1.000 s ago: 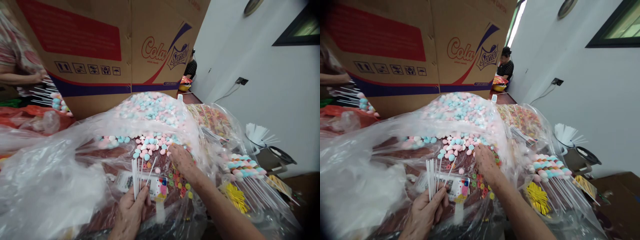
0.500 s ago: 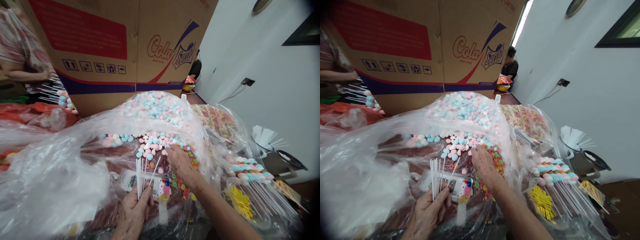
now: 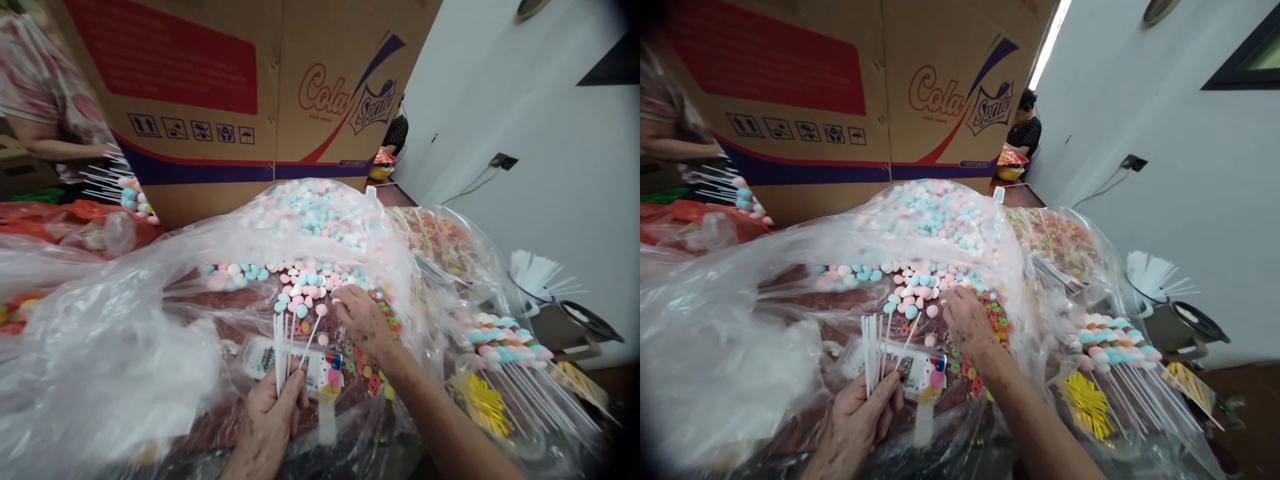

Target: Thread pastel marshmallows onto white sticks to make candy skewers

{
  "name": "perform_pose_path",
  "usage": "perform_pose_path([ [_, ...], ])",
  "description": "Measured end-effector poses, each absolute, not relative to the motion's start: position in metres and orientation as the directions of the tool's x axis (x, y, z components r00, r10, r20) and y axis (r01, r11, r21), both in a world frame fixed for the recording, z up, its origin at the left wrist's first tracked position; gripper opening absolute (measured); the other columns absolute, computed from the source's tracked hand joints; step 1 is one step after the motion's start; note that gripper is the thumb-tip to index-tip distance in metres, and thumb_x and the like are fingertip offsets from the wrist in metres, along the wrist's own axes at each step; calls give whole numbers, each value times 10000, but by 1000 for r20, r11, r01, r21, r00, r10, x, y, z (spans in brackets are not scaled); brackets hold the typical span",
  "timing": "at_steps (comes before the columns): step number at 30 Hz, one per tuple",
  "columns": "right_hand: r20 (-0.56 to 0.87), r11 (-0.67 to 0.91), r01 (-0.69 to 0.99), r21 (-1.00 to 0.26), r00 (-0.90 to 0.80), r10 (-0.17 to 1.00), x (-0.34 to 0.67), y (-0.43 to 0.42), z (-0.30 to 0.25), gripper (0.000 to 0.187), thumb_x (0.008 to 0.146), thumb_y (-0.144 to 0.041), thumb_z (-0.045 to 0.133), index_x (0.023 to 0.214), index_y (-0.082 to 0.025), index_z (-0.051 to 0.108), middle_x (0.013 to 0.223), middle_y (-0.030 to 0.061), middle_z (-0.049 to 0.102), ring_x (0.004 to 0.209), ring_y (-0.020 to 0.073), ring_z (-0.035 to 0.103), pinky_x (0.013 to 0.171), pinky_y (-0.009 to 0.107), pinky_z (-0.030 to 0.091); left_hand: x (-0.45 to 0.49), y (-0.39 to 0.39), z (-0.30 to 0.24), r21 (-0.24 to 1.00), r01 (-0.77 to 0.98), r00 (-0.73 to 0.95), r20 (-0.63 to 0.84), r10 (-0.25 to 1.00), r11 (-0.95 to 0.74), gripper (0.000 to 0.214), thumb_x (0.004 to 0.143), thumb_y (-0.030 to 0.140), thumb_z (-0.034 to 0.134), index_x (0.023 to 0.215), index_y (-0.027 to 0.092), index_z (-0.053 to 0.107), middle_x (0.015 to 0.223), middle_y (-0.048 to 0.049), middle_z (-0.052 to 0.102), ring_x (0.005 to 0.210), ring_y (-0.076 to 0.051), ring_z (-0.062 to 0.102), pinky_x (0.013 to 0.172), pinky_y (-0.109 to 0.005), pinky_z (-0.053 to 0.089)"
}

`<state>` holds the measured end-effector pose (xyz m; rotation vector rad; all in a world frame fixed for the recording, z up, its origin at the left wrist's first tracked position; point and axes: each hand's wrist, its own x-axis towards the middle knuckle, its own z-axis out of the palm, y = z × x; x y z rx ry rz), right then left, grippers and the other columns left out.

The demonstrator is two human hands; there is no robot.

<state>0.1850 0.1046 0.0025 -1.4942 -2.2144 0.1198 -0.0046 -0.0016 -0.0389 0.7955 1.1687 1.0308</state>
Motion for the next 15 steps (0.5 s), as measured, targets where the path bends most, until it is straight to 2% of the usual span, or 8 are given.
perform_pose_path([
  [5, 155, 405, 888, -219, -378, 913, 165, 108, 0, 167, 917, -113, 475, 918, -181, 628, 927, 69, 655, 899, 198, 563, 820, 301, 439, -3, -1, -40, 915, -228, 56, -329, 943, 333, 518, 718, 663, 669, 647, 156, 592, 458, 59, 500, 323, -40, 347, 340, -158, 198],
  [9, 54, 411, 899, -148, -408, 911, 154, 103, 1, 176, 873, -32, 495, 886, -166, 608, 941, 84, 644, 913, 195, 569, 807, 280, 436, -2, -1, -37, 915, -212, 62, -337, 939, 342, 531, 706, 680, 667, 624, 162, 578, 415, 80, 434, 325, -50, 345, 343, -158, 197],
  [10, 41, 405, 896, -181, -404, 914, 155, 102, 3, 183, 863, -24, 494, 874, -167, 608, 927, 76, 646, 898, 191, 574, 797, 276, 435, -2, -1, -36, 915, -211, 53, -340, 939, 343, 533, 698, 683, 669, 624, 163, 578, 415, 81, 433, 322, -50, 342, 342, -161, 195],
  [13, -12, 310, 855, -414, -346, 938, 164, 99, 8, 179, 862, -80, 487, 873, -187, 631, 826, 18, 648, 765, 158, 579, 695, 246, 426, 0, -1, -36, 912, -233, 11, -344, 939, 337, 518, 700, 672, 670, 631, 167, 581, 433, 75, 452, 319, -47, 325, 339, -166, 182],
  [15, -21, 233, 818, -526, -286, 958, 172, 98, 9, 181, 857, -130, 484, 878, -203, 648, 773, -7, 635, 701, 145, 565, 649, 236, 410, 0, -1, -37, 909, -250, 6, -343, 939, 334, 510, 704, 665, 672, 643, 167, 585, 441, 73, 462, 317, -45, 318, 339, -168, 176],
])
